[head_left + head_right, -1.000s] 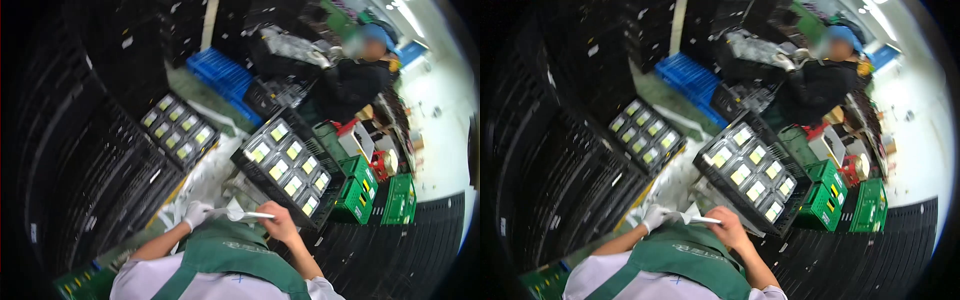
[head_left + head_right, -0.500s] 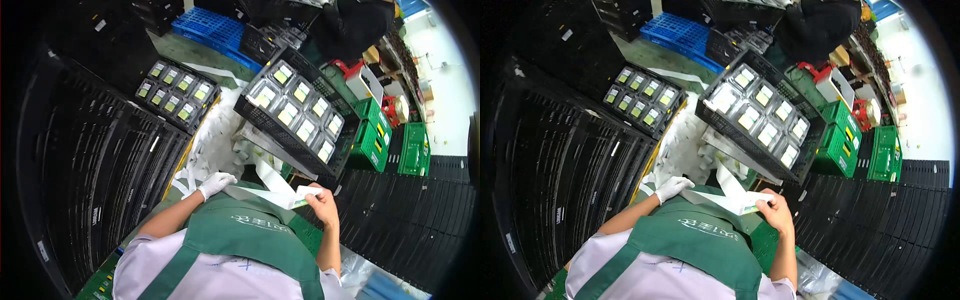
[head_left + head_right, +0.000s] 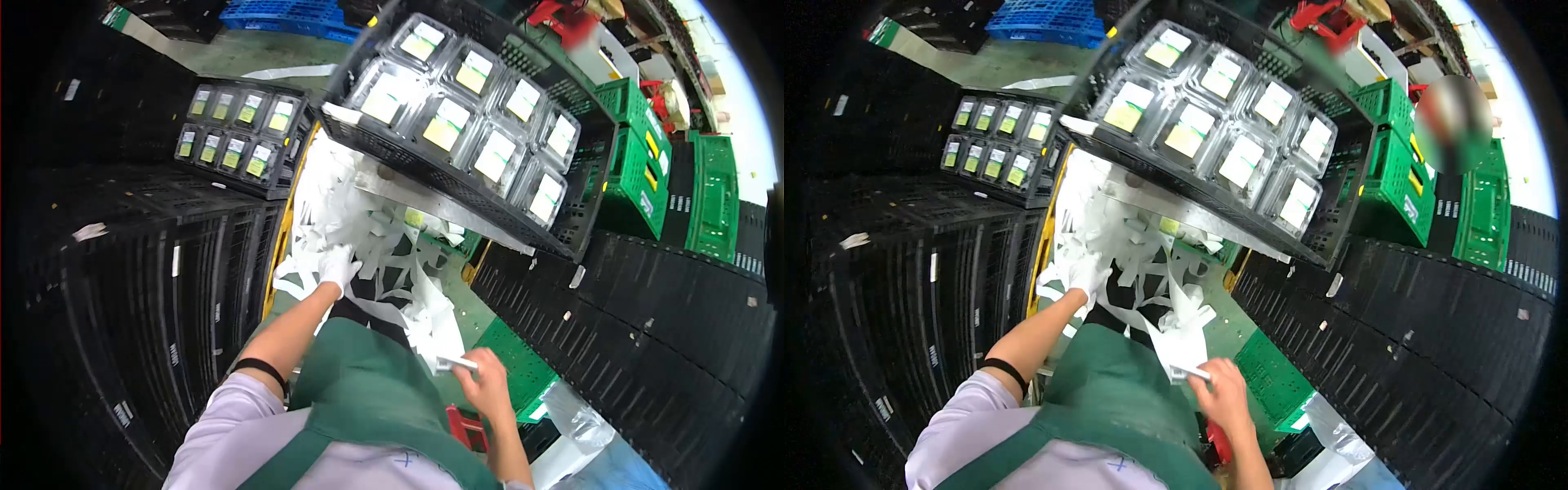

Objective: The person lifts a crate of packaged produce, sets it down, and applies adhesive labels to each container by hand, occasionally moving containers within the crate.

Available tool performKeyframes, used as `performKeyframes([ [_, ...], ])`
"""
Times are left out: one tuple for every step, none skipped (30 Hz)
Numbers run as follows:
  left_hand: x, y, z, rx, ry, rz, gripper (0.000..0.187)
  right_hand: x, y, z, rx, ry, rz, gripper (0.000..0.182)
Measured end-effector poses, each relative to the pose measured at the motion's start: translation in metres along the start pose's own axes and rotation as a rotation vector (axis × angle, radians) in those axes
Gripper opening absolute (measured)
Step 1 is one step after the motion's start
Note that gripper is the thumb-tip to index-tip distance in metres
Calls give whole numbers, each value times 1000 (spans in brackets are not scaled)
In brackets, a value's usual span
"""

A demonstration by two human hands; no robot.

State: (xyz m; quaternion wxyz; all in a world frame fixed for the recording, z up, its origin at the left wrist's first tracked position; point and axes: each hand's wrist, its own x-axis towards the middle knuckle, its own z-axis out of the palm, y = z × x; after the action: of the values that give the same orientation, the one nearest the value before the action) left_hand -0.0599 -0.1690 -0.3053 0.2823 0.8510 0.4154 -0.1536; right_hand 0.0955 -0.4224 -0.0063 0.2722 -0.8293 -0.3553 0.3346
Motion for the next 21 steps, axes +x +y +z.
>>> performKeyframes([
  [21, 6, 11, -36, -1, 11, 61, -3, 11, 1, 9, -4, 12, 8],
  [42, 11, 26, 34, 42, 46, 68, -8, 23, 4, 52, 47, 69, 7],
  [58, 27, 29, 104, 78, 80, 77, -15, 35, 7, 96, 93, 132, 7],
  [76, 38, 38, 165, 104, 99, 81, -22, 49, 11, 107, 76, 159, 7],
  [96, 44, 52, 226, 130, 122, 85, -29, 62, 15, 120, 135, 214, 6],
  [120, 44, 71, 265, 122, 148, 84, -34, 75, 19, 132, 198, 270, 6],
  [140, 50, 80, 357, 12, 126, 78, -39, 87, 24, 155, 219, 320, 6],
  [155, 53, 93, 520, -41, 120, 71, -44, 100, 30, 166, 209, 348, 6],
  [165, 57, 108, 620, -53, 78, 66, -49, 111, 36, 189, 233, 406, 7],
  [170, 61, 114, 526, -95, 34, 62, -53, 121, 42, 209, 257, 461, 7],
  [183, 52, 128, 478, -70, 49, 60, -56, 128, 48, 231, 251, 504, 7],
  [191, 39, 143, 429, -46, 61, 59, -57, 135, 53, 240, 241, 526, 7],
  [186, 49, 138, 439, -69, 62, 59, -57, 140, 57, 250, 224, 510, 7],
  [183, 58, 128, 399, -59, -4, 55, -59, 144, 60, 262, 204, 492, 7],
  [181, 64, 122, 359, -43, -69, 52, -62, 150, 66, 299, 200, 516, 7],
  [184, 53, 132, 369, -56, -69, 52, -62, 152, 68, 308, 195, 529, 7],
  [188, 34, 140, 247, -3, -44, 48, -60, 154, 70, 310, 197, 517, 8],
  [188, 18, 149, 123, 55, -21, 46, -57, 156, 71, 312, 201, 499, 9],
  [181, 14, 152, -31, 188, -42, 39, -56, 160, 71, 316, 208, 452, 10],
  [178, 6, 149, -29, 189, -40, 39, -56, 162, 70, 318, 209, 452, 10],
  [174, 0, 139, -59, 176, -68, 33, -57, 162, 69, 318, 213, 464, 11],
])
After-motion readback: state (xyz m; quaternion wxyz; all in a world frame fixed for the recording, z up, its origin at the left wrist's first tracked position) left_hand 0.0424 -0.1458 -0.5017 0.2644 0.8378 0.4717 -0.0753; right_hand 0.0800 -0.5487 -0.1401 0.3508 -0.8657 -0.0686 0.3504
